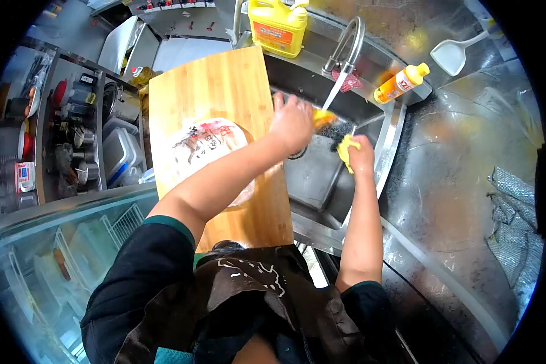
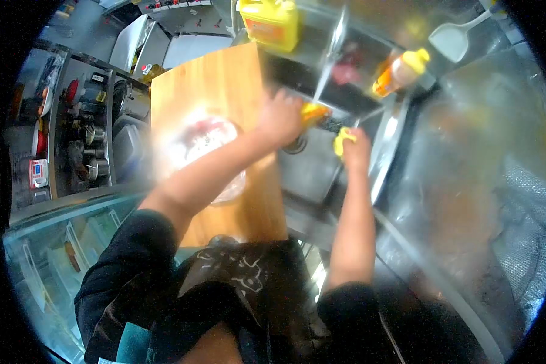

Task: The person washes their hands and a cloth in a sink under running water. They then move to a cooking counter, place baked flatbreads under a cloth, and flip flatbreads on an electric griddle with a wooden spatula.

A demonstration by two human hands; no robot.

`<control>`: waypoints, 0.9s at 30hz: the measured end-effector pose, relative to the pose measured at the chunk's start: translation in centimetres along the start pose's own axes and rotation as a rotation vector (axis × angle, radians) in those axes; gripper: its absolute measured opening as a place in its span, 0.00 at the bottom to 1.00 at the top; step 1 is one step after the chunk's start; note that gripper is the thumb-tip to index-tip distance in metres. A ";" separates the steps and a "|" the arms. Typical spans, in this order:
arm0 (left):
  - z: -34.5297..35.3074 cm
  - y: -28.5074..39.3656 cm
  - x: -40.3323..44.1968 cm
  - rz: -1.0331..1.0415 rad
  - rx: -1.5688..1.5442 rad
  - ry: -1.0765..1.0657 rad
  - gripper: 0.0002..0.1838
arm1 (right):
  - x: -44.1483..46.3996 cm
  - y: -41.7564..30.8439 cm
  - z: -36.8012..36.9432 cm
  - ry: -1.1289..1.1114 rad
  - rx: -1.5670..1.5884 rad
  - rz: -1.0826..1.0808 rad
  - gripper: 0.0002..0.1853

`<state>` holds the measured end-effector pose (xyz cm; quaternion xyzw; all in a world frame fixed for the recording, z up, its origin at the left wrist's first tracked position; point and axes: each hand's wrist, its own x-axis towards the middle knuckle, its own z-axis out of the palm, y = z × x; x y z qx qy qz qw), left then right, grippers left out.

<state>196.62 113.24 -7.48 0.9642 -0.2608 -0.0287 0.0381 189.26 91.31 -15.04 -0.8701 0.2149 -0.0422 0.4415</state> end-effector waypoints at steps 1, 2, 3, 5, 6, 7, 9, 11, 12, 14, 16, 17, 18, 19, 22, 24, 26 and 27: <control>-0.3 0.7 -0.7 0.084 0.008 -0.005 0.19 | -0.6 0.4 -0.5 0.012 -0.014 0.075 0.10; -0.5 1.5 -1.7 0.167 0.017 -0.010 0.19 | -1.3 0.8 -1.0 0.024 -0.028 0.150 0.10; -0.7 2.3 -2.7 0.249 0.026 -0.015 0.19 | -1.9 1.3 -1.4 0.035 -0.041 0.225 0.09; -1.7 3.9 -4.0 0.395 0.028 0.109 0.22 | -2.4 4.5 -2.3 0.140 -0.060 0.054 0.08; -2.4 4.5 -4.4 0.466 0.030 0.173 0.24 | -2.8 5.4 -2.7 0.191 -0.069 -0.033 0.08; -3.1 4.8 -4.7 0.526 -0.025 0.282 0.24 | -3.9 2.9 -4.6 0.086 0.141 0.178 0.11; -4.4 5.0 -5.1 0.636 -0.129 0.504 0.26 | -4.5 3.6 -6.0 0.198 0.642 0.299 0.12; -4.8 4.5 -4.5 0.653 -0.106 0.718 0.27 | -5.3 5.9 -7.0 0.162 0.976 0.363 0.13; -5.1 4.3 -4.0 0.653 -0.082 0.829 0.28 | -8.1 1.5 -7.0 0.219 0.877 0.282 0.14; -2.3 5.7 -2.3 0.675 -0.286 0.560 0.28 | -9.5 2.2 -7.8 0.075 0.558 0.389 0.17; -4.0 6.2 -2.9 0.787 -0.457 0.794 0.17 | -9.3 5.1 -7.2 0.037 0.706 0.212 0.21; -3.3 7.2 -2.4 0.734 -0.342 0.783 0.13 | -9.5 7.6 -7.3 0.057 0.845 0.284 0.19; -2.6 7.7 -1.8 0.727 -0.306 0.648 0.21 | -10.5 6.1 -7.6 -0.124 0.810 0.293 0.19; -5.7 7.7 -3.3 0.735 -0.407 0.554 0.21 | -12.2 2.4 -6.6 0.074 0.652 0.296 0.16; -5.0 9.2 -4.9 0.819 -0.285 0.879 0.18 | -12.3 1.7 -5.9 0.108 0.466 0.265 0.14; -1.4 11.5 -5.3 1.088 -0.091 0.727 0.19 | -12.0 -0.3 -5.1 0.077 0.423 0.233 0.14; -2.0 11.4 -4.8 1.108 -0.043 0.773 0.20 | -10.9 -2.3 -5.1 0.057 0.404 0.179 0.14; -3.7 11.5 -5.3 0.996 -0.084 0.902 0.21 | -10.2 -3.2 -5.0 0.049 0.404 0.155 0.14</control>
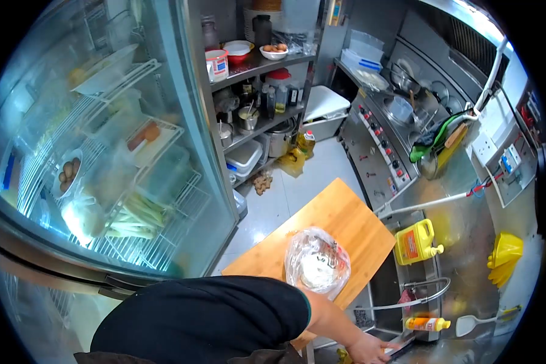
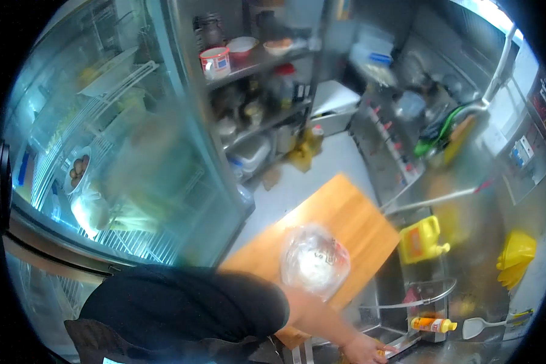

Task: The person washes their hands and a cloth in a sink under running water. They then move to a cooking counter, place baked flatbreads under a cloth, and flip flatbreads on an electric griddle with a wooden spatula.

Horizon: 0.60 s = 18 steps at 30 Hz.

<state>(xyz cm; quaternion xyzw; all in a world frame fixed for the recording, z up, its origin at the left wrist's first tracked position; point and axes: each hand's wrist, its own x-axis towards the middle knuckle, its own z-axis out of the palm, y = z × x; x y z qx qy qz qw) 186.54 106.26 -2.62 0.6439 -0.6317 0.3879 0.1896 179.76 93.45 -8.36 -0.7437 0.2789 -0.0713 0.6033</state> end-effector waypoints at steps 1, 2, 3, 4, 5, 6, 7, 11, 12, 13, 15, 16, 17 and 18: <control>-0.7 -0.2 1.0 -0.099 0.065 0.122 0.22 | 0.6 -1.1 0.0 -0.011 -0.006 -0.031 0.14; -0.8 -0.2 1.4 -0.124 0.056 0.089 0.22 | 1.1 -2.3 0.2 -0.021 -0.009 -0.063 0.14; -0.9 -0.4 1.6 -0.149 0.050 0.054 0.22 | 1.6 -3.5 0.3 -0.035 -0.014 -0.096 0.14; -0.9 -0.6 1.9 -0.177 0.047 0.020 0.22 | 2.2 -4.9 0.4 -0.052 -0.016 -0.135 0.14; -0.1 2.0 2.6 -0.061 0.383 -0.038 0.20 | 2.8 -6.3 0.6 -0.071 -0.008 -0.172 0.14; -0.6 1.5 0.5 0.053 -0.019 0.028 0.20 | 3.4 -7.7 1.0 -0.091 -0.002 -0.214 0.14; 0.8 1.4 -0.7 0.022 -0.144 0.090 0.23 | 3.9 -9.0 1.1 -0.104 0.010 -0.252 0.14; 1.5 -1.0 0.8 -0.256 0.126 0.012 0.36 | 5.3 -13.8 3.0 -0.196 0.037 -0.367 0.14; -2.0 -1.8 2.0 -0.503 0.008 0.012 0.30 | 5.4 -15.0 3.8 -0.226 0.041 -0.392 0.14; -6.0 -2.9 2.8 -0.739 -0.118 0.010 0.25 | 5.8 -15.7 4.4 -0.255 0.043 -0.414 0.14; -10.5 -6.1 1.9 -1.123 -0.195 0.149 0.17 | 5.7 -17.0 7.0 -0.323 0.054 -0.443 0.14; -11.9 -7.8 0.6 -1.280 -0.142 0.299 0.14 | 5.6 -17.2 8.4 -0.366 0.056 -0.444 0.14; -16.8 -9.7 -0.5 -1.496 -0.375 0.273 0.14 | 5.3 -17.5 9.9 -0.406 0.045 -0.446 0.14; -17.6 -13.1 -4.6 -1.495 -0.429 0.496 0.16 | 4.7 -17.7 11.6 -0.440 0.034 -0.446 0.14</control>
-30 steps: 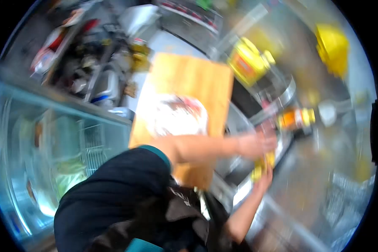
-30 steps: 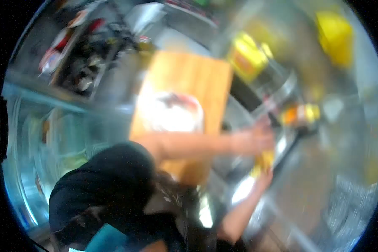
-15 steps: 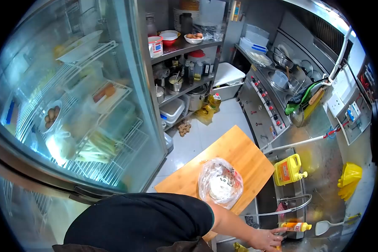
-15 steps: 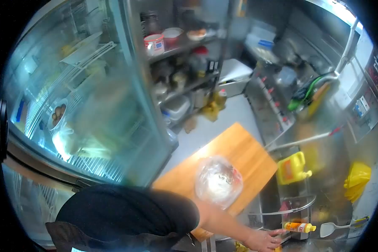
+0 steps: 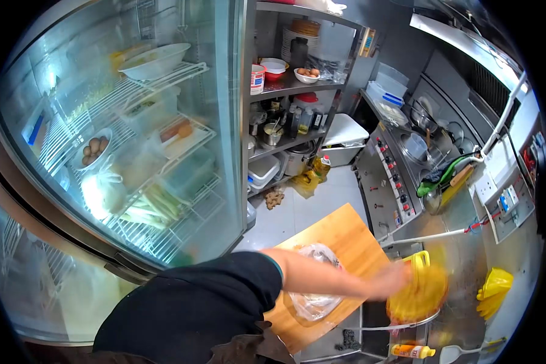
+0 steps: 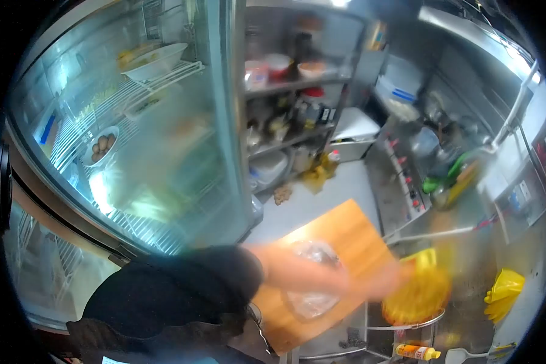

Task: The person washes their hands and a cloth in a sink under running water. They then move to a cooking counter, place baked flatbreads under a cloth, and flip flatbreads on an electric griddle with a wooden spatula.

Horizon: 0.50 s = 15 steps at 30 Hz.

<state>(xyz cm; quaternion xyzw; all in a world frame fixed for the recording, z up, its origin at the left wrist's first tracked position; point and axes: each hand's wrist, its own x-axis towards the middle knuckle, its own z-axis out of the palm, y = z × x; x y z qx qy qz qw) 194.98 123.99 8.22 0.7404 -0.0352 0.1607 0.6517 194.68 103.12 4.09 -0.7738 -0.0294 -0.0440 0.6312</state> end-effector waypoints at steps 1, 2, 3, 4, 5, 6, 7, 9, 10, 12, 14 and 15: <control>-2.9 -3.1 3.3 0.025 -0.173 0.110 0.18 | 0.4 0.1 1.5 -0.034 -0.002 0.007 0.14; -4.9 -7.4 7.6 0.188 -0.401 0.278 0.20 | 0.5 0.3 2.7 -0.065 -0.004 0.018 0.14; -11.3 -3.4 8.1 0.078 -0.271 0.430 0.22 | 0.6 0.7 3.9 -0.089 -0.008 0.035 0.14; -16.4 -8.6 14.1 0.031 -0.560 0.463 0.24 | 0.6 1.2 5.0 -0.112 -0.015 0.055 0.14; -22.7 -5.9 15.1 0.057 -0.599 0.512 0.25 | 0.5 1.7 6.0 -0.133 -0.022 0.081 0.14; -28.3 -4.9 17.7 0.095 -0.708 0.635 0.25 | 0.5 2.3 6.9 -0.153 -0.038 0.108 0.14; -35.1 -5.3 19.9 -0.022 -0.703 0.668 0.23 | 0.5 3.0 7.6 -0.168 -0.051 0.137 0.14; -44.1 -2.0 20.6 -0.053 -0.689 0.932 0.22 | 0.3 4.4 8.9 -0.191 -0.084 0.197 0.14; -47.7 -0.4 20.2 -0.074 -0.649 1.080 0.21 | 0.3 5.1 9.3 -0.194 -0.098 0.226 0.14; -53.0 2.4 19.1 -0.135 -0.563 1.327 0.20 | 0.0 6.3 9.8 -0.196 -0.128 0.283 0.14; -56.7 3.9 18.7 -0.213 -0.486 1.488 0.19 | -0.2 7.5 10.2 -0.197 -0.162 0.340 0.14; -58.4 4.2 18.7 -0.233 -0.474 1.541 0.19 | -0.3 8.0 10.1 -0.191 -0.178 0.370 0.14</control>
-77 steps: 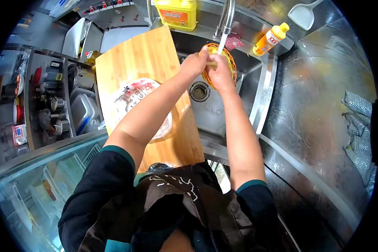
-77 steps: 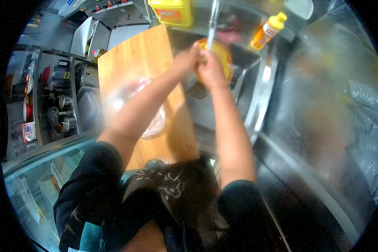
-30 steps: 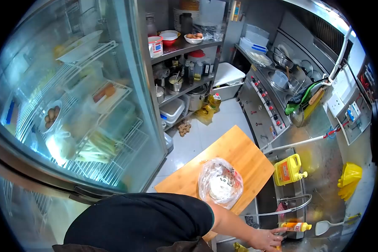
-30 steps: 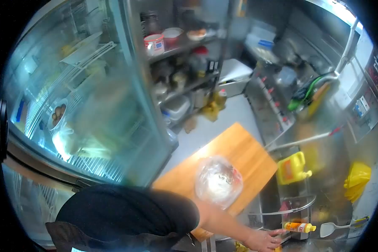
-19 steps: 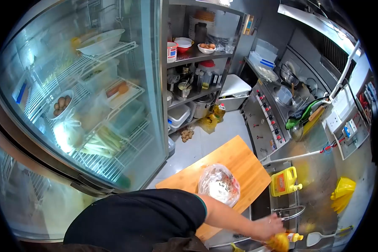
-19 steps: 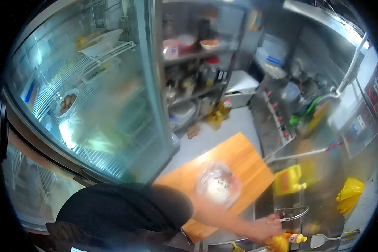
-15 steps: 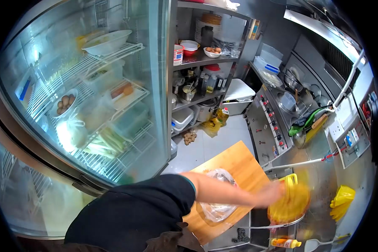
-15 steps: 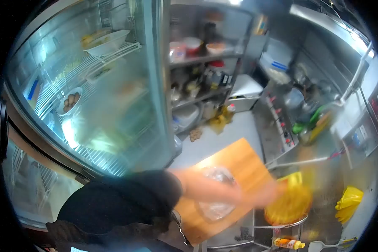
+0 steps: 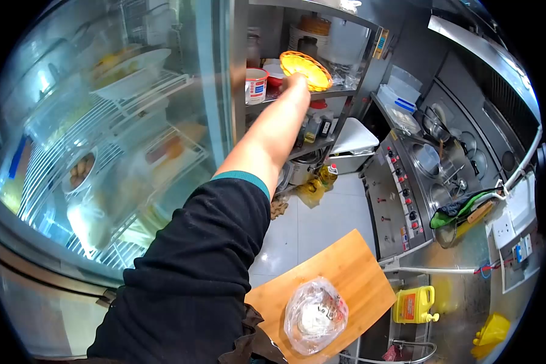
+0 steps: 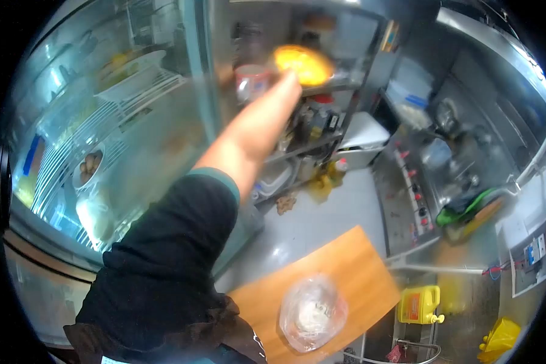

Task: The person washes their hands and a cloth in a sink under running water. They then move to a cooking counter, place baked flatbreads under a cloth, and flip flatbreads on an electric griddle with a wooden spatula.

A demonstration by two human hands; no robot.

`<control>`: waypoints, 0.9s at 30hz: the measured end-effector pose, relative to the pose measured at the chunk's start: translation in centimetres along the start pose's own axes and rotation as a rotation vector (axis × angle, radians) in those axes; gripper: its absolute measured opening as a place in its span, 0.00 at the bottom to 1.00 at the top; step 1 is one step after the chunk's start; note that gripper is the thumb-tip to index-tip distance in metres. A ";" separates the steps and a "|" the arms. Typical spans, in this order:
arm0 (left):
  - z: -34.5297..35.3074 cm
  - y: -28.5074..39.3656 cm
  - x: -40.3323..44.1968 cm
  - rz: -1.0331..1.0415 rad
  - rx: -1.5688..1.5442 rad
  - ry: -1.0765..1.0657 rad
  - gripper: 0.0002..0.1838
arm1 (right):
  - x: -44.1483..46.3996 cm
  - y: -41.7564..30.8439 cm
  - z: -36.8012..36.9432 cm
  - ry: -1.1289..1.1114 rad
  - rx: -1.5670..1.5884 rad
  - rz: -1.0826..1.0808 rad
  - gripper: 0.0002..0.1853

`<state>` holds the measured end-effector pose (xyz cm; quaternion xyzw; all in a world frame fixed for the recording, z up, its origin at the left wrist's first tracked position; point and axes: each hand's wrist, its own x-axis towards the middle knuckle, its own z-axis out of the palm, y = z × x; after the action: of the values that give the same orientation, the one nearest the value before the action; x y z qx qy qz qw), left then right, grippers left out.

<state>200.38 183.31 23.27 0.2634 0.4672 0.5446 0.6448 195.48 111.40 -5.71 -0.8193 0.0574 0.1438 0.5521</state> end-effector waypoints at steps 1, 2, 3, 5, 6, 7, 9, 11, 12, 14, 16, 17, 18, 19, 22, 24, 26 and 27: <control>0.2 0.6 1.5 0.004 0.051 0.036 0.19 | 0.0 0.4 0.1 0.008 -0.011 0.029 0.14; 0.9 0.6 3.3 0.000 -0.061 0.037 0.19 | 0.1 0.8 0.1 0.013 -0.025 0.056 0.14; 1.8 -0.1 5.4 -0.010 -0.171 0.040 0.18 | 0.1 1.1 0.0 0.021 -0.038 0.082 0.14; 3.5 -1.5 9.7 -0.038 -0.357 -0.017 0.18 | 0.1 1.6 0.0 0.041 -0.057 0.130 0.14; 5.5 -3.3 14.3 -0.036 -0.433 -0.040 0.19 | 0.0 1.9 -0.2 0.050 -0.070 0.155 0.14; 6.2 -4.1 16.0 0.034 -0.493 -0.139 0.19 | 0.0 2.0 -0.2 0.064 -0.080 0.173 0.14; 7.0 -4.2 17.2 -0.046 -0.539 -0.148 0.19 | -0.3 2.4 -0.3 0.082 -0.096 0.210 0.14; 6.9 -3.3 17.3 -0.049 -0.254 -0.128 0.17 | -0.4 2.5 -0.4 0.102 -0.105 0.240 0.14; 6.9 -2.8 17.3 -0.048 -0.244 -0.141 0.16 | -0.6 2.6 -0.4 0.113 -0.113 0.255 0.14; 7.3 -2.3 17.9 -0.039 -0.196 -0.149 0.17 | -0.8 2.7 -0.3 0.127 -0.121 0.280 0.14; 7.8 -2.7 20.7 -0.018 -0.223 -0.201 0.18 | -1.1 2.8 -0.4 0.142 -0.127 0.300 0.14; 8.1 -3.3 22.8 -0.012 -0.291 -0.259 0.19 | -1.1 2.8 -0.3 0.148 -0.128 0.306 0.14; 7.5 -2.8 21.8 -0.008 -0.234 -0.254 0.20 | -1.2 2.8 -0.3 0.151 -0.132 0.314 0.14; 7.3 -2.6 21.5 -0.002 -0.177 -0.249 0.21 | -1.4 2.9 -0.4 0.157 -0.133 0.323 0.14; 7.6 -3.1 23.7 0.026 -0.165 -0.178 0.21 | -1.8 3.1 -0.4 0.172 -0.141 0.344 0.14; 7.2 -2.6 22.2 -0.003 -0.184 -0.130 0.16 | -1.9 3.2 -0.2 0.176 -0.146 0.358 0.14; 7.2 -2.4 22.5 -0.023 -0.208 -0.135 0.14 | -2.1 3.3 -0.2 0.182 -0.150 0.372 0.14; 7.2 -2.2 22.8 -0.030 -0.221 -0.137 0.12 | -2.1 3.5 0.0 0.183 -0.155 0.377 0.14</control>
<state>207.09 205.56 17.22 0.2203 0.3630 0.5639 0.7083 192.57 109.88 -8.19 -0.8436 0.2481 0.1735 0.4434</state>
